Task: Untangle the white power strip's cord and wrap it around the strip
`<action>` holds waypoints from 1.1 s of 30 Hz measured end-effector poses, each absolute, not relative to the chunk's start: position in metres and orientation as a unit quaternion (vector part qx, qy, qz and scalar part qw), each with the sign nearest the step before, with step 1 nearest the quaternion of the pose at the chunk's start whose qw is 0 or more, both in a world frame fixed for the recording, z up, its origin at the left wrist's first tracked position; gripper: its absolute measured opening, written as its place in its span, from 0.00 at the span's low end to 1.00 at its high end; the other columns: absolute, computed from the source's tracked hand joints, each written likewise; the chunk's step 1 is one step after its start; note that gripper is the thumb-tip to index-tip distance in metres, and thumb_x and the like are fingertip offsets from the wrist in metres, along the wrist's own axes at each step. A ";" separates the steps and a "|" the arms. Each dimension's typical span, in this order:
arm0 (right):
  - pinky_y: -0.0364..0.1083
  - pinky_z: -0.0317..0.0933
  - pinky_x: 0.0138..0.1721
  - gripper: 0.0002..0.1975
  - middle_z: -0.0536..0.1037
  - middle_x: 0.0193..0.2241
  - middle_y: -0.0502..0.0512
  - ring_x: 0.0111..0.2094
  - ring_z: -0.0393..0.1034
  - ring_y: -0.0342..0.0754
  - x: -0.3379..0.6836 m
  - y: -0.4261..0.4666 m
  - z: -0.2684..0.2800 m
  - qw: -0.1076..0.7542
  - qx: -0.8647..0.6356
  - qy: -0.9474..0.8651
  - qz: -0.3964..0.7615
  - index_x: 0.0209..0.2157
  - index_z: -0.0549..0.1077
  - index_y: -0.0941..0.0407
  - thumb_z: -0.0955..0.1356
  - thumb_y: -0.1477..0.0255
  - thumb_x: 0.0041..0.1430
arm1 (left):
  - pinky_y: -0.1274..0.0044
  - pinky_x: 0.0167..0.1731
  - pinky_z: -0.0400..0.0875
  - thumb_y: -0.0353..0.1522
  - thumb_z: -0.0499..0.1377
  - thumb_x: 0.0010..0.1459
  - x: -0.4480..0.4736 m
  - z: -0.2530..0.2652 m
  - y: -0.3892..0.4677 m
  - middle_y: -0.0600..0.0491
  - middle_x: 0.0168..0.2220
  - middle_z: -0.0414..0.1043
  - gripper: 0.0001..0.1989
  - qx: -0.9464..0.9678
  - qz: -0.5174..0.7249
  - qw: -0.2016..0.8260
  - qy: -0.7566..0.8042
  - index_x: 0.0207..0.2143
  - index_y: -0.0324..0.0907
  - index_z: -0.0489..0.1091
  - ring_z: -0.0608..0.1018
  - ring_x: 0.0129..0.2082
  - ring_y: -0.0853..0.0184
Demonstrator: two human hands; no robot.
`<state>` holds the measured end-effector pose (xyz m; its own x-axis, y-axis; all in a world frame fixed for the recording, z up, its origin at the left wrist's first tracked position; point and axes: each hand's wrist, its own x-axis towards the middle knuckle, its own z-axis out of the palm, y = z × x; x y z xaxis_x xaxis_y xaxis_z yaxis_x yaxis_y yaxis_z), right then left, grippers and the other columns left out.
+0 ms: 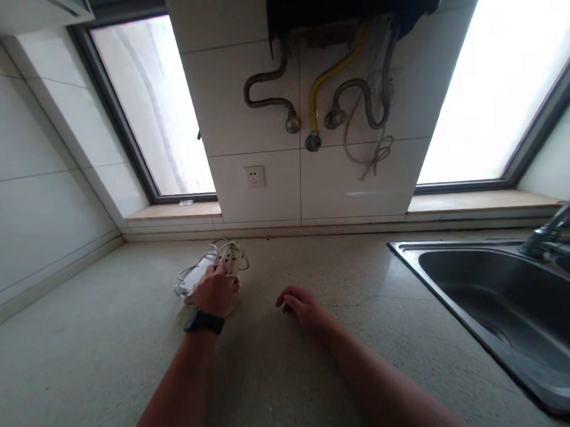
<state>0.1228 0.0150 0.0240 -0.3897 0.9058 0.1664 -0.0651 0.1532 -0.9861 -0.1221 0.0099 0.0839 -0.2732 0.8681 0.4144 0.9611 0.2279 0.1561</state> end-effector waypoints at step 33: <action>0.59 0.60 0.58 0.27 0.71 0.58 0.62 0.54 0.71 0.56 0.148 0.027 0.031 0.445 -0.215 -0.539 0.682 0.57 0.68 0.51 0.72 0.63 0.56 | 0.63 0.41 0.76 0.45 0.55 0.60 -0.054 0.046 0.032 0.37 0.45 0.79 0.29 -0.266 -0.530 -0.763 -0.258 0.55 0.33 0.70 0.82 0.42 0.52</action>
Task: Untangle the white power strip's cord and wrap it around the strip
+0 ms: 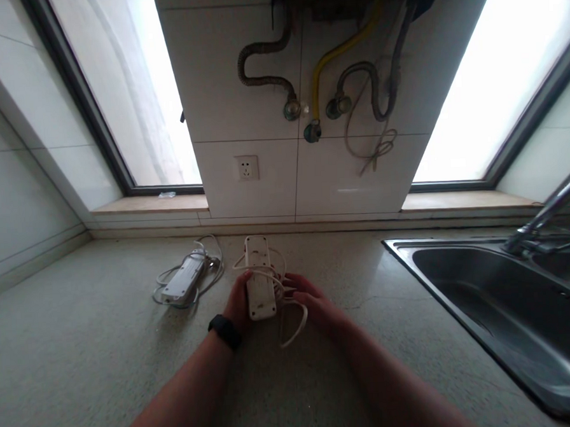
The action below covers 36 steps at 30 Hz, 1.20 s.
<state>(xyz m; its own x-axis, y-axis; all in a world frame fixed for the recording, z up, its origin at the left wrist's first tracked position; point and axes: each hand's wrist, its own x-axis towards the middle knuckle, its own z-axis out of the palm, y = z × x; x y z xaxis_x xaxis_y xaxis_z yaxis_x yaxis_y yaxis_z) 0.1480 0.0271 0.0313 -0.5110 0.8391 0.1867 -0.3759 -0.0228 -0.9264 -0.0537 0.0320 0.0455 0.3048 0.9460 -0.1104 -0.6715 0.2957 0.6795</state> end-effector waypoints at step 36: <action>0.40 0.57 0.27 0.10 0.77 0.26 0.50 0.27 0.67 0.42 0.189 0.040 0.047 0.125 -0.401 -0.803 0.422 0.35 0.80 0.58 0.74 0.69 0.50 | 0.66 0.39 0.78 0.45 0.54 0.65 -0.054 0.046 0.036 0.37 0.41 0.80 0.25 0.246 0.527 0.759 0.294 0.50 0.33 0.73 0.83 0.38 0.55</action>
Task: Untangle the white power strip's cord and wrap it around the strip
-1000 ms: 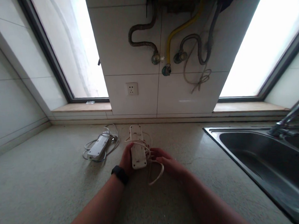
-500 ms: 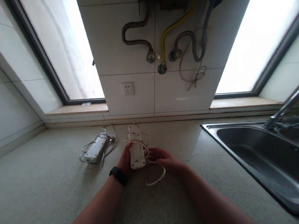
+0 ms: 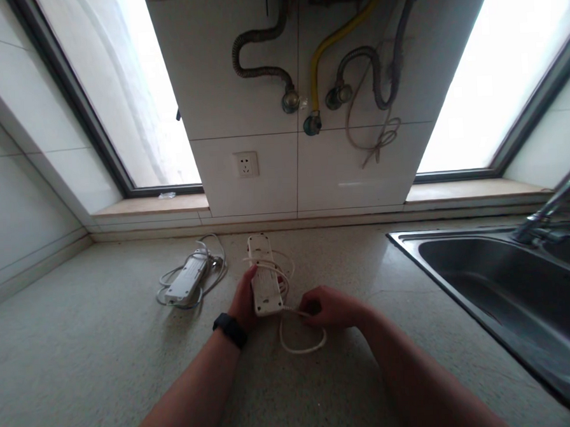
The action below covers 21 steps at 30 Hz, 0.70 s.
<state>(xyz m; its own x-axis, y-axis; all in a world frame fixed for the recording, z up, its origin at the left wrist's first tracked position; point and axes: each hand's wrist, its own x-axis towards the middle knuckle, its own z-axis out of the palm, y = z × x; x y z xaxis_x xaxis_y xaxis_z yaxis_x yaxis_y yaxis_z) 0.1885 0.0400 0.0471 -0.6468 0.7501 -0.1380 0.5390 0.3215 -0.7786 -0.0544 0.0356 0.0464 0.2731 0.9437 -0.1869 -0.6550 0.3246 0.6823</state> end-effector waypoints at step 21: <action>0.39 0.46 0.15 0.23 0.58 0.16 0.39 0.14 0.49 0.36 0.212 0.075 0.031 0.600 -0.430 -0.451 0.502 0.29 0.67 0.53 0.76 0.54 0.41 | 0.67 0.44 0.78 0.43 0.59 0.59 -0.069 0.051 0.043 0.43 0.42 0.80 0.21 0.213 0.645 0.704 0.208 0.47 0.36 0.74 0.82 0.44 0.54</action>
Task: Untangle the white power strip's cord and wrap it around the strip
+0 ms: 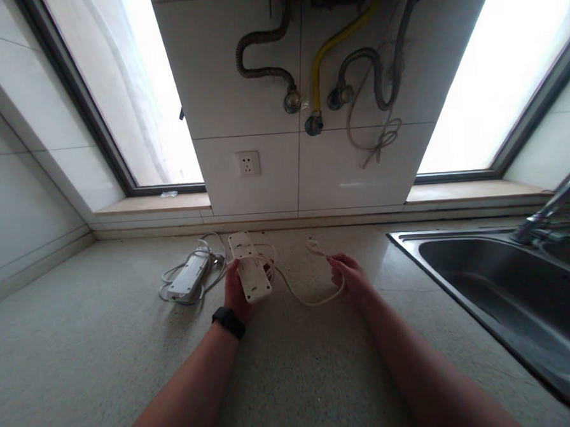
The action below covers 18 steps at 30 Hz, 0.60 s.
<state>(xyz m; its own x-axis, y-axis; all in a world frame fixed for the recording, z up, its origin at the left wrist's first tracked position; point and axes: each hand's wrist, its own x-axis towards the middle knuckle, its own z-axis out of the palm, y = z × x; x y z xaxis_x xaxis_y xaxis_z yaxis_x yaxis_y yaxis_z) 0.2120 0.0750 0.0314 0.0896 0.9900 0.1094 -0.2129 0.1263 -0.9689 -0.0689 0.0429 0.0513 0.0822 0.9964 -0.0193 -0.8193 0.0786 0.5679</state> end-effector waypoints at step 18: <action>0.46 0.57 0.27 0.17 0.69 0.20 0.49 0.24 0.64 0.49 0.219 0.084 0.022 0.596 -0.556 -0.500 0.292 0.34 0.75 0.55 0.66 0.57 0.50 | 0.67 0.41 0.78 0.47 0.59 0.58 -0.069 0.053 0.045 0.41 0.41 0.80 0.24 0.232 0.629 0.706 0.227 0.44 0.36 0.75 0.82 0.42 0.55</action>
<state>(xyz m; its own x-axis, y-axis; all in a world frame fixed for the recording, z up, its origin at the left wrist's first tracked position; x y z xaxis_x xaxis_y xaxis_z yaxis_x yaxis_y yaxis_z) 0.2192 0.0843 0.0222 0.3286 0.9047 0.2712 0.2080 0.2107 -0.9552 -0.0686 0.0446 0.0526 0.1043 0.9941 -0.0281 -0.7831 0.0996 0.6139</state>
